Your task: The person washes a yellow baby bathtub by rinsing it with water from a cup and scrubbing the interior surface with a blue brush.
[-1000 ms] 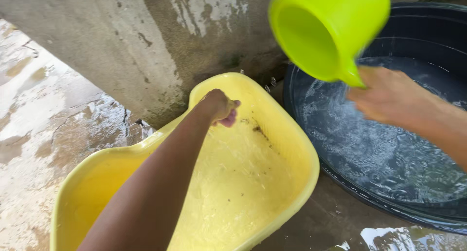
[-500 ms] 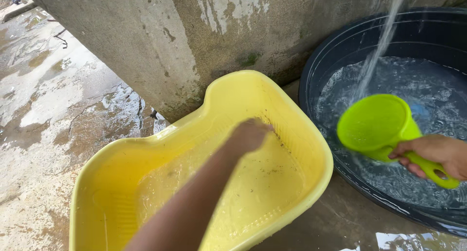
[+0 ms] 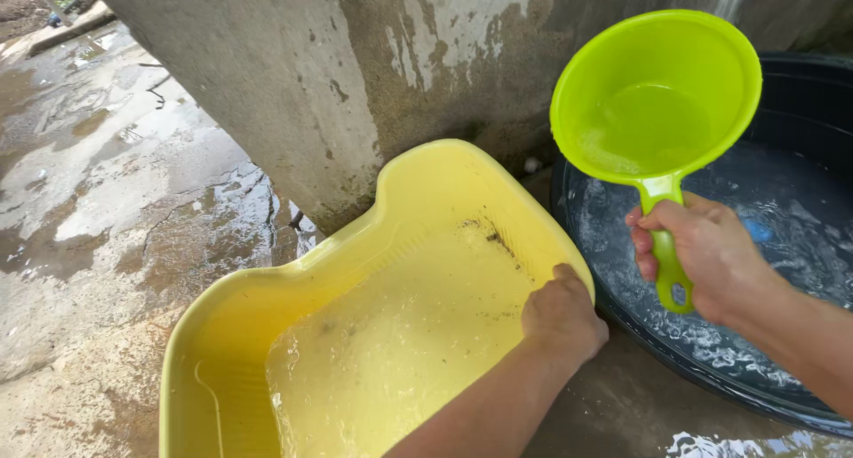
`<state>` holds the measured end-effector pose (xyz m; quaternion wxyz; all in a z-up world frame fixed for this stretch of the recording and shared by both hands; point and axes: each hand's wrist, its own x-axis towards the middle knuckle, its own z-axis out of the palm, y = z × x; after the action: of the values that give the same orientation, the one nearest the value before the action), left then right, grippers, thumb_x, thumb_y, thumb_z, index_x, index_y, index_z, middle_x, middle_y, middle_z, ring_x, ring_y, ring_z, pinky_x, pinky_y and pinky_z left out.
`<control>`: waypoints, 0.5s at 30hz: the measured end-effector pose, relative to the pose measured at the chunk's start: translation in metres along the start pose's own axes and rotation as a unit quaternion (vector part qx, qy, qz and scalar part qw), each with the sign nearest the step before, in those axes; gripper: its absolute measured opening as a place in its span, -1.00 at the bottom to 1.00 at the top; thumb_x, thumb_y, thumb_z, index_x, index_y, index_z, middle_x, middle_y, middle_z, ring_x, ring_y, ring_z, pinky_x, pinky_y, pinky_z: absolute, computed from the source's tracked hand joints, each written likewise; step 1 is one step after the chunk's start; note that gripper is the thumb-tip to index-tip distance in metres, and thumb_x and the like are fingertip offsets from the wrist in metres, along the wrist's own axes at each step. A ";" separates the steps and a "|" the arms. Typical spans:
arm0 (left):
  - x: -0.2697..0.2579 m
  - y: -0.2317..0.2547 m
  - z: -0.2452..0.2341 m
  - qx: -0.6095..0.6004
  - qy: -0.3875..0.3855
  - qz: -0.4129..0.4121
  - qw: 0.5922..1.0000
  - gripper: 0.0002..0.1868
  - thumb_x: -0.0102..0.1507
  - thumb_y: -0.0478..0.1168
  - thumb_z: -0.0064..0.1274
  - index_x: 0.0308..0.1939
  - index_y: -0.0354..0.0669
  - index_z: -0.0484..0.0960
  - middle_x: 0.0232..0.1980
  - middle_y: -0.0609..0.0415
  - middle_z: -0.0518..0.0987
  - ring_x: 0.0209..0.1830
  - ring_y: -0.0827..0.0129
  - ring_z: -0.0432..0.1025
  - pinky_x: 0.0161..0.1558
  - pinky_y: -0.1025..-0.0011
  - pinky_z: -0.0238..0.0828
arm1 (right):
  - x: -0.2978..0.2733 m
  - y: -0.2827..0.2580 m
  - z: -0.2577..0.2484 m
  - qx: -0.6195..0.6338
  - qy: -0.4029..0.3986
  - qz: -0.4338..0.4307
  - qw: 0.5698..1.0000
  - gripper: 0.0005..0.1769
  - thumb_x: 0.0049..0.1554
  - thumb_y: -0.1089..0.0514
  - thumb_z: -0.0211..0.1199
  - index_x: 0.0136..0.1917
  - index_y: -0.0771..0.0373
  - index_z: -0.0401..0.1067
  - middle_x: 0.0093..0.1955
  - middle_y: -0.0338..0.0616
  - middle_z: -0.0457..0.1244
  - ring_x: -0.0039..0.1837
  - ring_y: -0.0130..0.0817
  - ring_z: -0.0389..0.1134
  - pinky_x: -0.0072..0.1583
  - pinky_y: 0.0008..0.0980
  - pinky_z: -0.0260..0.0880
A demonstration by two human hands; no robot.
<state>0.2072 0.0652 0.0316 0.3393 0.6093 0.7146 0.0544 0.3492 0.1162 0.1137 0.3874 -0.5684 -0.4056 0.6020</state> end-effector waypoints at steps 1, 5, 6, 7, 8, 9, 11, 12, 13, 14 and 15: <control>-0.005 -0.003 -0.015 -0.002 0.014 0.011 1.000 -0.24 0.09 -0.16 0.30 0.29 -0.38 0.34 0.06 -0.26 0.65 0.12 -0.07 0.57 0.13 0.18 0.52 | -0.005 -0.003 0.008 -0.014 0.006 -0.026 1.000 -0.85 0.18 0.20 0.10 -0.09 0.34 0.40 -0.35 -0.13 0.19 -0.38 -0.30 0.20 -0.28 -0.25 0.25; -0.033 0.000 -0.078 -0.011 0.039 0.024 0.999 -0.46 -0.01 -0.29 0.22 0.06 -0.35 0.53 -0.02 -0.27 0.68 0.08 -0.09 0.58 0.10 0.18 0.54 | -0.026 -0.020 0.049 -0.057 0.013 -0.123 0.991 -0.80 0.19 0.16 0.22 -0.19 0.35 0.40 -0.37 -0.11 0.25 -0.39 -0.32 0.25 -0.29 -0.27 0.27; -0.042 0.000 -0.092 -0.011 0.042 0.022 0.999 -0.46 -0.01 -0.29 0.22 0.06 -0.35 0.53 -0.02 -0.27 0.68 0.08 -0.09 0.58 0.10 0.18 0.54 | -0.029 -0.025 0.061 -0.057 0.009 -0.124 0.991 -0.80 0.19 0.16 0.22 -0.19 0.35 0.40 -0.37 -0.11 0.25 -0.39 -0.32 0.25 -0.29 -0.27 0.27; -0.051 -0.001 -0.107 -0.001 0.043 0.032 0.999 -0.49 -0.02 -0.28 0.22 0.01 -0.34 0.55 -0.02 -0.25 0.67 0.07 -0.08 0.58 0.09 0.17 0.54 | -0.032 -0.033 0.073 -0.051 0.016 -0.138 0.989 -0.78 0.20 0.12 0.24 -0.17 0.32 0.41 -0.37 -0.13 0.24 -0.40 -0.33 0.25 -0.30 -0.29 0.25; -0.059 -0.001 -0.122 0.009 0.044 0.044 0.998 -0.53 -0.03 -0.26 0.22 -0.04 -0.33 0.58 -0.02 -0.24 0.67 0.07 -0.08 0.58 0.08 0.16 0.54 | -0.033 -0.043 0.085 -0.046 0.022 -0.154 0.987 -0.76 0.21 0.08 0.26 -0.16 0.30 0.41 -0.37 -0.16 0.24 -0.40 -0.35 0.25 -0.30 -0.30 0.23; -0.067 -0.003 -0.137 0.009 0.048 0.042 0.998 -0.53 -0.03 -0.26 0.22 -0.04 -0.33 0.58 -0.02 -0.24 0.67 0.07 -0.08 0.58 0.08 0.16 0.54 | -0.036 -0.052 0.096 -0.046 0.018 -0.156 0.986 -0.76 0.21 0.08 0.26 -0.16 0.30 0.41 -0.37 -0.16 0.24 -0.40 -0.35 0.25 -0.30 -0.30 0.23; -0.081 -0.009 -0.167 0.015 0.048 0.029 0.998 -0.55 -0.02 -0.29 0.16 -0.05 -0.33 0.61 0.00 -0.29 0.68 0.08 -0.11 0.59 0.11 0.15 0.55 | -0.040 -0.071 0.114 -0.044 0.004 -0.182 0.982 -0.76 0.21 0.07 0.28 -0.16 0.29 0.42 -0.38 -0.18 0.24 -0.41 -0.38 0.25 -0.31 -0.33 0.24; -0.088 -0.015 -0.182 0.014 0.052 0.027 0.998 -0.55 -0.02 -0.29 0.16 -0.05 -0.33 0.61 0.00 -0.29 0.68 0.08 -0.11 0.59 0.11 0.15 0.55 | -0.043 -0.080 0.122 -0.045 0.000 -0.184 0.982 -0.76 0.21 0.07 0.28 -0.16 0.29 0.42 -0.38 -0.18 0.24 -0.41 -0.38 0.25 -0.31 -0.33 0.24; -0.095 -0.022 -0.198 0.010 0.084 0.031 0.996 -0.54 0.03 -0.24 0.14 0.02 -0.28 0.62 0.05 -0.29 0.66 0.13 -0.13 0.55 0.14 0.11 0.50 | -0.046 -0.088 0.128 -0.062 -0.004 -0.188 0.980 -0.75 0.22 0.06 0.27 -0.16 0.28 0.42 -0.39 -0.18 0.24 -0.41 -0.39 0.25 -0.32 -0.33 0.24; -0.103 -0.031 -0.214 0.006 0.117 0.033 0.993 -0.53 0.09 -0.19 0.12 0.08 -0.23 0.63 0.10 -0.30 0.63 0.18 -0.14 0.51 0.17 0.07 0.45 | -0.051 -0.094 0.136 -0.079 -0.011 -0.192 0.978 -0.74 0.23 0.06 0.27 -0.17 0.28 0.42 -0.40 -0.19 0.24 -0.42 -0.40 0.25 -0.33 -0.34 0.25; -0.110 -0.039 -0.232 0.012 0.139 0.037 0.989 -0.44 0.10 -0.13 0.15 0.19 -0.17 0.57 0.13 -0.28 0.62 0.19 -0.10 0.51 0.20 0.08 0.44 | -0.056 -0.099 0.145 -0.079 -0.017 -0.194 0.978 -0.74 0.23 0.06 0.27 -0.17 0.28 0.42 -0.40 -0.19 0.24 -0.42 -0.40 0.25 -0.33 -0.34 0.25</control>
<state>0.0501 0.0335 0.2354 0.2268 0.6259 0.7324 0.1429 0.2082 0.0942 0.2297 0.4437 -0.4976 -0.5607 0.4910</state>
